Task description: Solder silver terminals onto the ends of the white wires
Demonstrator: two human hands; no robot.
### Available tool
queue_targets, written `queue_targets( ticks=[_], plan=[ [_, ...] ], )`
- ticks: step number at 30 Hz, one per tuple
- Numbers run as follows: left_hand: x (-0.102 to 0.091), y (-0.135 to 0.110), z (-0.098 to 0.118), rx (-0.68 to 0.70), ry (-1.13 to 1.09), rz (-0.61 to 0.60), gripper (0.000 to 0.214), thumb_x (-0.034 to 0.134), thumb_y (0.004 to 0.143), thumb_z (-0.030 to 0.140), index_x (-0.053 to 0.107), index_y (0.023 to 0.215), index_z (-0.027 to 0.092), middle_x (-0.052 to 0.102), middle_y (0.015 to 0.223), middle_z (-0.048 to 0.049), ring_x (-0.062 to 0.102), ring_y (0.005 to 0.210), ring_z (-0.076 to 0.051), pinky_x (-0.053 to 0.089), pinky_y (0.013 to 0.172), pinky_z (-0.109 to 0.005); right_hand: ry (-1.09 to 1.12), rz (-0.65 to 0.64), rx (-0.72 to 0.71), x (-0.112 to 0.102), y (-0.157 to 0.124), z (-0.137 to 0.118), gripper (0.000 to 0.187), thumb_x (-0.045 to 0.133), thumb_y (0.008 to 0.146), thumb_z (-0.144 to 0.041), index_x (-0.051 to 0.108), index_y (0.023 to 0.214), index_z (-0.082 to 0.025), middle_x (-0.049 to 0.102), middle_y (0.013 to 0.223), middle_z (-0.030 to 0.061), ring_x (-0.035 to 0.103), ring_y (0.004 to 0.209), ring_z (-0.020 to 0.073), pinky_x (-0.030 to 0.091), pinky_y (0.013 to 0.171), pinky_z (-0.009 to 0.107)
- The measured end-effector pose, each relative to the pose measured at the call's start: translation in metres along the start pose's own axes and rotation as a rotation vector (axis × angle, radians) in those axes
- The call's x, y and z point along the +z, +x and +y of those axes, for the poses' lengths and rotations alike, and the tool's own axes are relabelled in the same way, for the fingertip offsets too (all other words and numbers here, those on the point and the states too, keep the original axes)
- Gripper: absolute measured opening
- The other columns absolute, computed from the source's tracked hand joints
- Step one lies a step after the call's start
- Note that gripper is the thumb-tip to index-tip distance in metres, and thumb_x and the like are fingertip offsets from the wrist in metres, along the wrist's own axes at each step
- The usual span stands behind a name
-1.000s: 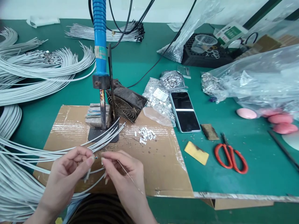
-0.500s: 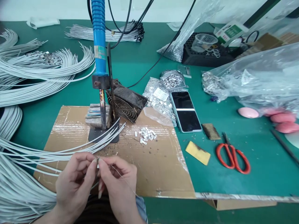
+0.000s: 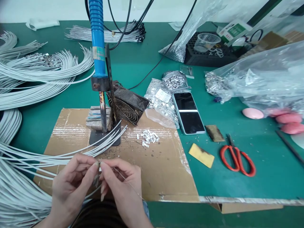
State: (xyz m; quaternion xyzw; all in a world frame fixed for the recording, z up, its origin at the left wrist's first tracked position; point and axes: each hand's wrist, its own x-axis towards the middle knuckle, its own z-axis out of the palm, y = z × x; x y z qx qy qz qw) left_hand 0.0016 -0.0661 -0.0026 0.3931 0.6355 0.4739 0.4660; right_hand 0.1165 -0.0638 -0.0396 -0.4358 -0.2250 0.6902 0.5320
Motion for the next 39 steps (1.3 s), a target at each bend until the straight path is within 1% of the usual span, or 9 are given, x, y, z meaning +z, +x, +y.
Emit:
queue_targets(
  ticks=[8, 12, 14, 17, 20, 25, 29, 33, 39],
  plan=[
    [0.006, -0.008, -0.004, -0.047, -0.070, -0.016, 0.018, 0.074, 0.092, 0.035, 0.064, 0.086, 0.022, 0.069, 0.063, 0.0048, 0.062, 0.047, -0.010, 0.048, 0.046, -0.016, -0.081, 0.056, -0.066, 0.004, -0.006, 0.001, 0.017, 0.084, 0.087, -0.037, 0.085, 0.079, -0.021, 0.067, 0.055, -0.0022, 0.055, 0.036, 0.0058, 0.047, 0.035, 0.012],
    [0.001, -0.003, -0.006, -0.195, -0.162, -0.104, 0.033, 0.073, 0.093, 0.050, 0.059, 0.086, 0.021, 0.060, 0.055, 0.0075, 0.051, 0.043, -0.008, 0.042, 0.044, -0.015, -0.355, 0.117, -0.430, 0.006, -0.007, 0.001, 0.013, 0.076, 0.091, -0.020, 0.085, 0.082, -0.024, 0.065, 0.057, -0.0038, 0.056, 0.039, 0.0063, 0.045, 0.038, 0.013],
    [-0.007, 0.003, -0.009, -0.215, -0.145, -0.174, 0.034, 0.075, 0.091, 0.050, 0.060, 0.084, 0.020, 0.056, 0.055, 0.0080, 0.045, 0.046, -0.006, 0.037, 0.046, -0.013, -0.598, 0.047, -0.607, 0.001, -0.005, -0.009, 0.016, 0.073, 0.090, -0.011, 0.084, 0.085, -0.020, 0.068, 0.060, -0.0015, 0.060, 0.045, 0.0081, 0.048, 0.044, 0.015],
    [-0.019, 0.012, -0.011, -0.214, -0.092, -0.282, 0.032, 0.078, 0.089, 0.045, 0.064, 0.081, 0.018, 0.054, 0.056, 0.0073, 0.038, 0.049, -0.006, 0.030, 0.048, -0.014, -0.870, -0.212, -0.697, -0.011, 0.000, -0.032, 0.016, 0.069, 0.090, -0.005, 0.083, 0.088, -0.013, 0.075, 0.067, 0.0048, 0.067, 0.054, 0.0114, 0.052, 0.052, 0.019],
    [-0.024, 0.014, -0.011, -0.241, -0.086, -0.307, 0.032, 0.080, 0.086, 0.044, 0.065, 0.078, 0.017, 0.051, 0.055, 0.0073, 0.034, 0.049, -0.006, 0.027, 0.048, -0.015, -0.840, -0.325, -0.623, -0.022, 0.004, -0.050, 0.019, 0.070, 0.090, -0.006, 0.086, 0.093, -0.017, 0.075, 0.067, 0.0035, 0.067, 0.053, 0.0115, 0.052, 0.050, 0.019],
    [-0.019, 0.013, 0.001, -0.294, -0.159, -0.215, 0.033, 0.083, 0.083, 0.043, 0.065, 0.075, 0.017, 0.047, 0.055, 0.0080, 0.030, 0.049, -0.006, 0.024, 0.047, -0.015, -0.307, 0.110, -0.226, -0.028, 0.004, -0.052, 0.005, 0.084, 0.084, -0.025, 0.088, 0.081, -0.027, 0.072, 0.061, -0.0017, 0.061, 0.041, 0.0090, 0.054, 0.041, 0.018],
    [-0.014, 0.012, 0.009, -0.306, -0.180, -0.126, 0.031, 0.088, 0.078, 0.038, 0.066, 0.073, 0.016, 0.049, 0.054, 0.0075, 0.032, 0.049, -0.005, 0.024, 0.047, -0.015, -0.199, 0.181, -0.064, -0.021, 0.001, -0.045, 0.013, 0.093, 0.073, -0.033, 0.088, 0.079, -0.022, 0.074, 0.058, 0.0016, 0.066, 0.045, 0.0125, 0.060, 0.048, 0.021],
    [-0.012, 0.012, 0.013, -0.295, -0.188, -0.088, 0.029, 0.090, 0.075, 0.034, 0.068, 0.073, 0.016, 0.053, 0.053, 0.0068, 0.036, 0.049, -0.004, 0.025, 0.047, -0.014, -0.206, 0.149, -0.071, -0.015, -0.001, -0.038, 0.014, 0.091, 0.077, -0.035, 0.088, 0.078, -0.021, 0.072, 0.058, 0.0019, 0.065, 0.044, 0.0118, 0.060, 0.046, 0.021],
    [-0.010, 0.012, 0.016, -0.283, -0.155, -0.069, 0.028, 0.091, 0.071, 0.031, 0.068, 0.071, 0.015, 0.052, 0.052, 0.0076, 0.037, 0.047, -0.003, 0.026, 0.047, -0.013, -0.356, 0.091, -0.247, -0.017, 0.002, -0.028, 0.014, 0.085, 0.085, -0.030, 0.085, 0.072, -0.022, 0.068, 0.061, 0.0001, 0.061, 0.043, 0.0097, 0.053, 0.040, 0.018]
  ],
)
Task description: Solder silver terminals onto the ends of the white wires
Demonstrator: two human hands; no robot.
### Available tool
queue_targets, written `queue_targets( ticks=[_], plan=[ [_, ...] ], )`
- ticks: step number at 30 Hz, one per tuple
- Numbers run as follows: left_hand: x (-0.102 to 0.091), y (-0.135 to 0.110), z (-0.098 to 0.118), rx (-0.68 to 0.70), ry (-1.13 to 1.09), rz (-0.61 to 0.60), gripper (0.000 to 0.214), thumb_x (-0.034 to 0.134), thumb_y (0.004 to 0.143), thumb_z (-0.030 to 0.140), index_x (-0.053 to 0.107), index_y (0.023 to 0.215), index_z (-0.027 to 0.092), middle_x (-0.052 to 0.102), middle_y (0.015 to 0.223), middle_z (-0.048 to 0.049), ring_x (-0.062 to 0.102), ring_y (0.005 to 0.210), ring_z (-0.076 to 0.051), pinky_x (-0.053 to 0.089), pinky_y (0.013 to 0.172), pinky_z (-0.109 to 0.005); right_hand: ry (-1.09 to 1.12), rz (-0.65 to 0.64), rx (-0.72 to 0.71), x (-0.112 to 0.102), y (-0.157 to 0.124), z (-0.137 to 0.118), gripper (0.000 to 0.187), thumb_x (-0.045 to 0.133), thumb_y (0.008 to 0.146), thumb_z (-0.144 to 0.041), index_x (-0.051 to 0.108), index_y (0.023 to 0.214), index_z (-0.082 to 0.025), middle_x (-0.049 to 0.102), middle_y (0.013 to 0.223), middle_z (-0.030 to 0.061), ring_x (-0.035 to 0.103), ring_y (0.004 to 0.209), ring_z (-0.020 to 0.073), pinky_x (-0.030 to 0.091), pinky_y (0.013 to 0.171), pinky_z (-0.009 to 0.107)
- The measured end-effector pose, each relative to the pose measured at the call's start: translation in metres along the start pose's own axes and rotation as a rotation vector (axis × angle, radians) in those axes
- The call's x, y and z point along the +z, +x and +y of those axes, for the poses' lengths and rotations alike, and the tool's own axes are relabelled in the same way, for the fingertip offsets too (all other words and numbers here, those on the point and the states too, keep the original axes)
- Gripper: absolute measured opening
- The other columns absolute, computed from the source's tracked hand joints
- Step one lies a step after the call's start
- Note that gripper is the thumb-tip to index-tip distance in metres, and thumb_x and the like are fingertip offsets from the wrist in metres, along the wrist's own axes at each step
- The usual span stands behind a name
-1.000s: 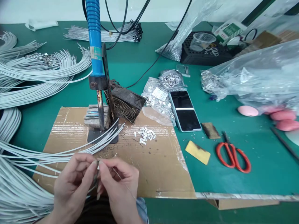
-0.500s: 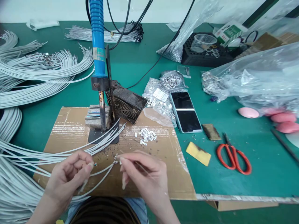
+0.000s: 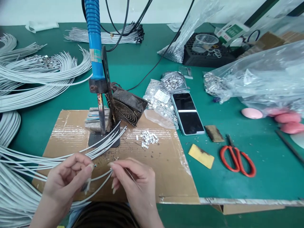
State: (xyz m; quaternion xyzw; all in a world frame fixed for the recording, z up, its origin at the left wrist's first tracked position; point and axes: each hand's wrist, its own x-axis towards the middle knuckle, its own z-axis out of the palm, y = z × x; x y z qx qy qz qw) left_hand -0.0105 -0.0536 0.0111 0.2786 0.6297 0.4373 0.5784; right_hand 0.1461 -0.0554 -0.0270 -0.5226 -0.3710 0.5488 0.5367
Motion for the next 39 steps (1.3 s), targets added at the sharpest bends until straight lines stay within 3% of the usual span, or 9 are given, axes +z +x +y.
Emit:
queue_targets(
  ticks=[3, 8, 12, 21, 26, 29, 32, 35, 39],
  plan=[
    [0.002, 0.000, 0.000, 0.044, 0.037, 0.029, 0.022, 0.089, 0.070, 0.027, 0.069, 0.072, 0.016, 0.057, 0.054, 0.0064, 0.041, 0.048, -0.004, 0.030, 0.048, -0.013, -0.064, 0.012, -0.104, 0.003, -0.002, -0.001, 0.011, 0.084, 0.085, -0.024, 0.087, 0.075, -0.024, 0.068, 0.064, 0.0003, 0.062, 0.047, 0.0089, 0.052, 0.043, 0.017],
    [0.005, -0.002, 0.000, 0.110, 0.090, 0.058, 0.017, 0.085, 0.071, 0.026, 0.070, 0.071, 0.017, 0.060, 0.056, 0.0052, 0.049, 0.049, -0.007, 0.038, 0.048, -0.015, 0.045, -0.064, 0.107, 0.012, -0.005, -0.004, 0.010, 0.083, 0.087, -0.032, 0.089, 0.091, -0.026, 0.063, 0.065, -0.0011, 0.058, 0.047, 0.0077, 0.050, 0.044, 0.017],
    [0.007, -0.005, 0.000, 0.156, 0.135, 0.075, 0.015, 0.083, 0.075, 0.026, 0.070, 0.072, 0.019, 0.062, 0.056, 0.0047, 0.052, 0.049, -0.008, 0.042, 0.049, -0.015, 0.142, -0.162, 0.116, 0.015, -0.004, 0.002, 0.015, 0.082, 0.088, -0.038, 0.089, 0.090, -0.025, 0.061, 0.067, -0.0014, 0.054, 0.043, 0.0050, 0.045, 0.039, 0.014],
    [0.014, -0.009, -0.005, 0.143, 0.155, 0.117, 0.023, 0.085, 0.077, 0.034, 0.068, 0.073, 0.019, 0.062, 0.057, 0.0043, 0.052, 0.050, -0.008, 0.041, 0.048, -0.014, 0.118, -0.005, 0.229, 0.025, -0.013, -0.006, 0.018, 0.083, 0.085, -0.036, 0.084, 0.075, -0.021, 0.058, 0.060, -0.0033, 0.053, 0.043, 0.0057, 0.044, 0.041, 0.014],
    [0.011, -0.006, -0.002, 0.001, 0.000, 0.027, 0.035, 0.090, 0.074, 0.042, 0.066, 0.073, 0.017, 0.056, 0.054, 0.0065, 0.042, 0.047, -0.005, 0.032, 0.047, -0.012, -0.173, 0.045, -0.204, 0.023, -0.018, 0.006, 0.013, 0.076, 0.090, -0.017, 0.086, 0.086, -0.025, 0.071, 0.066, 0.0001, 0.063, 0.050, 0.0111, 0.052, 0.047, 0.020],
    [0.007, -0.002, 0.000, -0.053, -0.027, -0.036, 0.037, 0.092, 0.071, 0.040, 0.065, 0.069, 0.016, 0.050, 0.052, 0.0077, 0.033, 0.047, -0.003, 0.026, 0.046, -0.012, -0.432, -0.026, -0.614, 0.010, -0.014, 0.011, 0.037, 0.074, 0.086, 0.000, 0.083, 0.111, -0.025, 0.081, 0.081, 0.0040, 0.074, 0.067, 0.0170, 0.063, 0.066, 0.025],
    [0.003, 0.002, 0.001, -0.057, 0.008, -0.042, 0.034, 0.093, 0.068, 0.035, 0.066, 0.066, 0.015, 0.050, 0.051, 0.0076, 0.030, 0.047, -0.003, 0.024, 0.046, -0.014, -0.536, -0.138, -0.760, -0.005, -0.007, 0.009, 0.048, 0.072, 0.084, 0.004, 0.080, 0.121, -0.025, 0.083, 0.086, 0.0046, 0.076, 0.071, 0.0187, 0.065, 0.074, 0.028],
    [0.002, 0.003, 0.002, -0.046, 0.012, 0.007, 0.030, 0.092, 0.068, 0.033, 0.067, 0.068, 0.015, 0.048, 0.050, 0.0081, 0.033, 0.047, -0.003, 0.023, 0.046, -0.014, -0.426, -0.043, -0.606, -0.012, -0.002, 0.002, 0.035, 0.072, 0.087, -0.002, 0.084, 0.108, -0.028, 0.078, 0.076, 0.0013, 0.070, 0.059, 0.0151, 0.062, 0.061, 0.025],
    [0.002, 0.002, 0.002, 0.016, 0.038, 0.046, 0.023, 0.090, 0.067, 0.027, 0.070, 0.069, 0.017, 0.054, 0.054, 0.0062, 0.037, 0.048, -0.004, 0.026, 0.046, -0.014, -0.142, 0.177, -0.125, -0.002, -0.001, -0.005, 0.008, 0.078, 0.088, -0.022, 0.084, 0.084, -0.025, 0.069, 0.060, -0.0012, 0.062, 0.046, 0.0119, 0.054, 0.044, 0.021]
  ],
)
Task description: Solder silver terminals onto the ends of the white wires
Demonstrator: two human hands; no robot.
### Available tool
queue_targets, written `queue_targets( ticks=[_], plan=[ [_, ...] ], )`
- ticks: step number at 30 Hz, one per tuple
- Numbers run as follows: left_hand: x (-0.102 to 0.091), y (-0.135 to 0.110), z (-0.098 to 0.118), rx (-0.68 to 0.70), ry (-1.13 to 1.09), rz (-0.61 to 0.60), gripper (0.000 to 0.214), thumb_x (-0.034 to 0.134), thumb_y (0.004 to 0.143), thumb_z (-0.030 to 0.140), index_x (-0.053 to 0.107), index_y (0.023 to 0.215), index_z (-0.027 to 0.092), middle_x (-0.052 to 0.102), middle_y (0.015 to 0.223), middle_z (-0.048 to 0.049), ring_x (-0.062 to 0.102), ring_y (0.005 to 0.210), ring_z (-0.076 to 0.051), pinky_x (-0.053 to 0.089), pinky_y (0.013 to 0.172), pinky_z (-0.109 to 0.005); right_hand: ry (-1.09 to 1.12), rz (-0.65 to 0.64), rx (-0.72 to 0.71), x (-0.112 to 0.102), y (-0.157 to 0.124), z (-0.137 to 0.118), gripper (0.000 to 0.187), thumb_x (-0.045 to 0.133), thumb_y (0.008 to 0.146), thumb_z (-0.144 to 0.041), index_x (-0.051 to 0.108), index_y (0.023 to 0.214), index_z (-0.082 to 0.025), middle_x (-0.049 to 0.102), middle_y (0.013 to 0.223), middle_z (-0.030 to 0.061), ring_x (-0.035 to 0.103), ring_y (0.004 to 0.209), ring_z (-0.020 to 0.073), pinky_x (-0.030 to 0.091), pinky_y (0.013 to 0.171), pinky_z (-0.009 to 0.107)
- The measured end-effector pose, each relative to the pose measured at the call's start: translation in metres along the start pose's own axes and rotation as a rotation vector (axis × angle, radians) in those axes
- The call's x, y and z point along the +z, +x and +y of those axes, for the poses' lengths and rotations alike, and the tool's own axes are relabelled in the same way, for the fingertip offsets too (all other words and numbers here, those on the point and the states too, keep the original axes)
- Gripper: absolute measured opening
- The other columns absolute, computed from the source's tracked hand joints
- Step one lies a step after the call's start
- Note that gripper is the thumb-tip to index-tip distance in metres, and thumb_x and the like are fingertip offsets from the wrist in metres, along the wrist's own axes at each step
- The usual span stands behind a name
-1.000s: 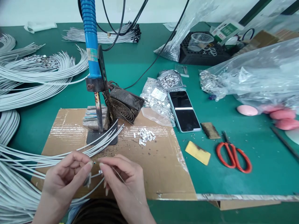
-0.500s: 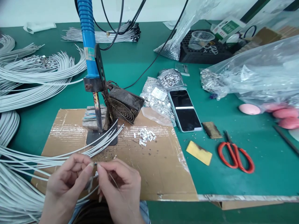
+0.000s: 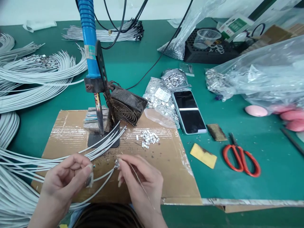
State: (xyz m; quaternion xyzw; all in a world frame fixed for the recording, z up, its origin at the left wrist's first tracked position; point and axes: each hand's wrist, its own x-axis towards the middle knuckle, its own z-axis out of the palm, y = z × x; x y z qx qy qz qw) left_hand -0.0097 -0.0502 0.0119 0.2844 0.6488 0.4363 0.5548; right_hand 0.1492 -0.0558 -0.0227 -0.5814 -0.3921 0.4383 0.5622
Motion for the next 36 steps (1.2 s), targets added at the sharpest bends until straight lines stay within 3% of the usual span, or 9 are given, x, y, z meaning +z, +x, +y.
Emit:
queue_targets(
  ticks=[3, 6, 9, 15, 26, 36],
  plan=[
    [0.002, -0.002, 0.000, 0.050, 0.031, 0.007, 0.017, 0.087, 0.068, 0.024, 0.071, 0.068, 0.018, 0.067, 0.068, 0.0004, 0.044, 0.050, -0.006, 0.029, 0.045, -0.016, 0.159, -0.017, 0.212, 0.012, 0.000, -0.002, 0.008, 0.084, 0.084, -0.028, 0.083, 0.079, -0.022, 0.067, 0.056, -0.0016, 0.062, 0.045, 0.0116, 0.056, 0.045, 0.020],
    [0.004, -0.004, 0.002, 0.057, 0.031, 0.003, 0.015, 0.086, 0.068, 0.023, 0.071, 0.066, 0.018, 0.074, 0.083, -0.0026, 0.048, 0.050, -0.005, 0.034, 0.046, -0.016, 0.228, -0.127, 0.156, 0.018, 0.003, -0.003, 0.008, 0.084, 0.084, -0.025, 0.083, 0.076, -0.023, 0.070, 0.068, -0.0006, 0.061, 0.047, 0.0084, 0.054, 0.047, 0.017],
    [0.006, -0.006, 0.005, 0.043, 0.027, 0.026, 0.015, 0.087, 0.064, 0.019, 0.072, 0.064, 0.017, 0.073, 0.081, -0.0011, 0.049, 0.049, -0.003, 0.037, 0.047, -0.014, 0.197, -0.181, 0.117, 0.018, 0.005, -0.003, 0.008, 0.082, 0.086, -0.023, 0.086, 0.079, -0.025, 0.072, 0.078, 0.0009, 0.058, 0.050, 0.0077, 0.052, 0.048, 0.019],
    [0.009, -0.005, 0.007, 0.052, -0.006, 0.038, 0.014, 0.087, 0.063, 0.017, 0.073, 0.061, 0.017, 0.072, 0.078, 0.0004, 0.049, 0.050, -0.001, 0.038, 0.049, -0.009, 0.121, -0.242, -0.034, 0.014, 0.004, 0.004, 0.012, 0.081, 0.090, -0.022, 0.088, 0.092, -0.031, 0.074, 0.079, 0.0008, 0.057, 0.052, 0.0088, 0.046, 0.045, 0.019],
    [0.010, -0.003, 0.006, 0.072, -0.037, 0.032, 0.015, 0.087, 0.062, 0.013, 0.072, 0.060, 0.017, 0.073, 0.076, 0.0011, 0.047, 0.048, 0.000, 0.043, 0.050, -0.008, 0.107, -0.267, -0.078, 0.015, 0.005, 0.010, 0.019, 0.080, 0.090, -0.019, 0.087, 0.097, -0.035, 0.075, 0.081, -0.0018, 0.057, 0.050, 0.0075, 0.047, 0.047, 0.020],
    [0.007, 0.003, 0.002, 0.106, 0.005, -0.019, 0.014, 0.084, 0.067, 0.012, 0.073, 0.062, 0.019, 0.073, 0.076, -0.0005, 0.067, 0.061, -0.009, 0.051, 0.056, -0.011, 0.067, -0.280, -0.099, 0.013, 0.006, 0.009, 0.019, 0.079, 0.090, -0.017, 0.087, 0.094, -0.034, 0.075, 0.082, -0.0016, 0.065, 0.061, 0.0107, 0.054, 0.058, 0.020]
  ],
)
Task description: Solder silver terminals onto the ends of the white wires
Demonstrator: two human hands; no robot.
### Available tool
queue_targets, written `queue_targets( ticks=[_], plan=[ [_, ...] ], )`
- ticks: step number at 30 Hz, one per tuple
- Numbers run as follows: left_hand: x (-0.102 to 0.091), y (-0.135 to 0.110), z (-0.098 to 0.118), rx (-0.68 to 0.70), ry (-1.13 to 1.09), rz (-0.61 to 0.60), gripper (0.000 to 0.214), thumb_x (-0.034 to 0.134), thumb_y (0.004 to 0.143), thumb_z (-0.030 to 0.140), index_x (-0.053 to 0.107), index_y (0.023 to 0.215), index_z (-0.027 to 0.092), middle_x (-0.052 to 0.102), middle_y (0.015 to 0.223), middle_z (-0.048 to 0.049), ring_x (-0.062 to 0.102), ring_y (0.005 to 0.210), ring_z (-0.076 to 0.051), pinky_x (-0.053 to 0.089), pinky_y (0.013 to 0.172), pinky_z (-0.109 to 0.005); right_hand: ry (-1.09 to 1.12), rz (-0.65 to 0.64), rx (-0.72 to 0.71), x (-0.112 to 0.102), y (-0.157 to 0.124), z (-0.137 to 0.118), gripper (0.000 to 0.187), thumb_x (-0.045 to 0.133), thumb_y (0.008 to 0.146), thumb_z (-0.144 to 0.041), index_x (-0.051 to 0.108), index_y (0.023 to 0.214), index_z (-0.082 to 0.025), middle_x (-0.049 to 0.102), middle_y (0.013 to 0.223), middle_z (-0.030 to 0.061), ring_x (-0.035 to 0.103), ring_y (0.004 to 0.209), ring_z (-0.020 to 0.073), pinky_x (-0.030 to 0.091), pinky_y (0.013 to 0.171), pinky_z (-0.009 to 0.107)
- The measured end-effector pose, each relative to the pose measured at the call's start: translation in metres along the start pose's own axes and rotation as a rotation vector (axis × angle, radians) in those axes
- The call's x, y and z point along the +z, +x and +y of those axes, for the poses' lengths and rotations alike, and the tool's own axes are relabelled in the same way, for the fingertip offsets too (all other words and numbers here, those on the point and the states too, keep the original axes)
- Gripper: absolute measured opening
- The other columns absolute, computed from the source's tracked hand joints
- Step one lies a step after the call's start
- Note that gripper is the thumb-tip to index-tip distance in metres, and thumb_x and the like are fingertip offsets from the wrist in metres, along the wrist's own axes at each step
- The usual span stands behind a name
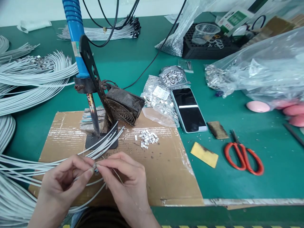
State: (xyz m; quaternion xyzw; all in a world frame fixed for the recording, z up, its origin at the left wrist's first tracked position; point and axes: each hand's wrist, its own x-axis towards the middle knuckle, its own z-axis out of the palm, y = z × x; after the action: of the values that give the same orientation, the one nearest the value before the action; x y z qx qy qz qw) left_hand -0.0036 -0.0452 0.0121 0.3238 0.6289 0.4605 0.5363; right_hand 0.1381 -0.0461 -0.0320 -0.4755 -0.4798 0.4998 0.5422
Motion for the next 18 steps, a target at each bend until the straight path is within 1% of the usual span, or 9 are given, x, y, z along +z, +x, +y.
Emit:
queue_targets(
  ticks=[3, 5, 7, 9, 10, 12, 14, 16, 18],
  plan=[
    [0.001, 0.002, 0.000, -0.003, 0.012, -0.010, 0.013, 0.083, 0.068, 0.013, 0.072, 0.063, 0.019, 0.074, 0.077, -0.0006, 0.068, 0.064, -0.009, 0.052, 0.059, -0.011, -0.093, 0.005, -0.026, -0.002, -0.001, -0.002, 0.019, 0.074, 0.095, -0.020, 0.085, 0.101, -0.034, 0.075, 0.088, -0.0009, 0.068, 0.069, 0.0122, 0.057, 0.064, 0.020],
    [0.002, 0.003, -0.001, 0.000, 0.018, -0.001, 0.014, 0.083, 0.069, 0.013, 0.071, 0.063, 0.019, 0.074, 0.078, -0.0003, 0.070, 0.066, -0.009, 0.052, 0.062, -0.010, -0.180, 0.004, -0.047, -0.004, -0.002, -0.004, 0.024, 0.061, 0.104, -0.022, 0.082, 0.110, -0.034, 0.075, 0.097, 0.0003, 0.070, 0.077, 0.0126, 0.057, 0.069, 0.020],
    [0.002, 0.006, -0.002, 0.016, 0.021, 0.008, 0.014, 0.082, 0.069, 0.013, 0.071, 0.064, 0.019, 0.073, 0.078, 0.0001, 0.070, 0.067, -0.009, 0.052, 0.062, -0.009, -0.236, 0.011, -0.041, -0.008, -0.004, -0.005, 0.031, 0.047, 0.109, -0.022, 0.073, 0.122, -0.034, 0.074, 0.100, -0.0004, 0.069, 0.080, 0.0117, 0.057, 0.073, 0.019],
    [0.001, 0.009, -0.004, 0.044, 0.024, 0.001, 0.013, 0.081, 0.070, 0.012, 0.071, 0.064, 0.018, 0.072, 0.078, 0.0000, 0.069, 0.067, -0.009, 0.052, 0.061, -0.010, -0.255, 0.031, -0.022, -0.011, -0.006, -0.005, 0.029, 0.044, 0.110, -0.023, 0.064, 0.129, -0.035, 0.073, 0.100, -0.0022, 0.068, 0.078, 0.0106, 0.056, 0.072, 0.017],
    [0.001, 0.011, -0.005, 0.056, 0.026, -0.008, 0.013, 0.081, 0.070, 0.011, 0.071, 0.064, 0.018, 0.072, 0.078, -0.0003, 0.068, 0.066, -0.008, 0.051, 0.061, -0.010, -0.263, 0.046, -0.015, -0.012, -0.006, -0.005, 0.024, 0.045, 0.110, -0.024, 0.062, 0.125, -0.033, 0.071, 0.097, -0.0031, 0.066, 0.076, 0.0103, 0.055, 0.070, 0.017],
    [0.000, 0.015, -0.006, 0.063, 0.026, -0.011, 0.013, 0.081, 0.069, 0.010, 0.071, 0.064, 0.017, 0.073, 0.079, -0.0007, 0.063, 0.062, -0.006, 0.047, 0.057, -0.009, -0.284, 0.062, 0.001, -0.012, -0.005, -0.006, 0.015, 0.047, 0.110, -0.026, 0.060, 0.104, -0.029, 0.065, 0.087, -0.0042, 0.060, 0.071, 0.0104, 0.050, 0.066, 0.018],
    [0.000, 0.019, -0.006, 0.059, 0.020, 0.010, 0.014, 0.082, 0.068, 0.010, 0.070, 0.064, 0.016, 0.072, 0.079, -0.0007, 0.058, 0.058, -0.004, 0.043, 0.054, -0.008, -0.286, 0.057, 0.020, -0.010, -0.002, -0.008, 0.026, 0.046, 0.109, -0.028, 0.053, 0.084, -0.025, 0.055, 0.078, -0.0045, 0.053, 0.068, 0.0109, 0.045, 0.064, 0.020],
    [0.000, 0.022, -0.005, 0.056, 0.028, 0.005, 0.014, 0.082, 0.068, 0.010, 0.069, 0.065, 0.015, 0.072, 0.079, -0.0007, 0.056, 0.056, -0.003, 0.041, 0.052, -0.008, -0.256, 0.049, 0.024, -0.007, 0.001, -0.010, 0.030, 0.047, 0.108, -0.027, 0.050, 0.079, -0.024, 0.054, 0.080, -0.0040, 0.053, 0.071, 0.0114, 0.045, 0.067, 0.021],
    [0.000, 0.026, -0.005, 0.066, 0.033, -0.005, 0.014, 0.082, 0.068, 0.009, 0.070, 0.065, 0.015, 0.072, 0.080, -0.0004, 0.056, 0.054, -0.003, 0.042, 0.051, -0.009, -0.217, 0.057, -0.003, -0.003, 0.003, -0.013, 0.026, 0.051, 0.106, -0.025, 0.053, 0.080, -0.024, 0.063, 0.093, -0.0025, 0.062, 0.084, 0.0123, 0.048, 0.077, 0.022]
  ],
)
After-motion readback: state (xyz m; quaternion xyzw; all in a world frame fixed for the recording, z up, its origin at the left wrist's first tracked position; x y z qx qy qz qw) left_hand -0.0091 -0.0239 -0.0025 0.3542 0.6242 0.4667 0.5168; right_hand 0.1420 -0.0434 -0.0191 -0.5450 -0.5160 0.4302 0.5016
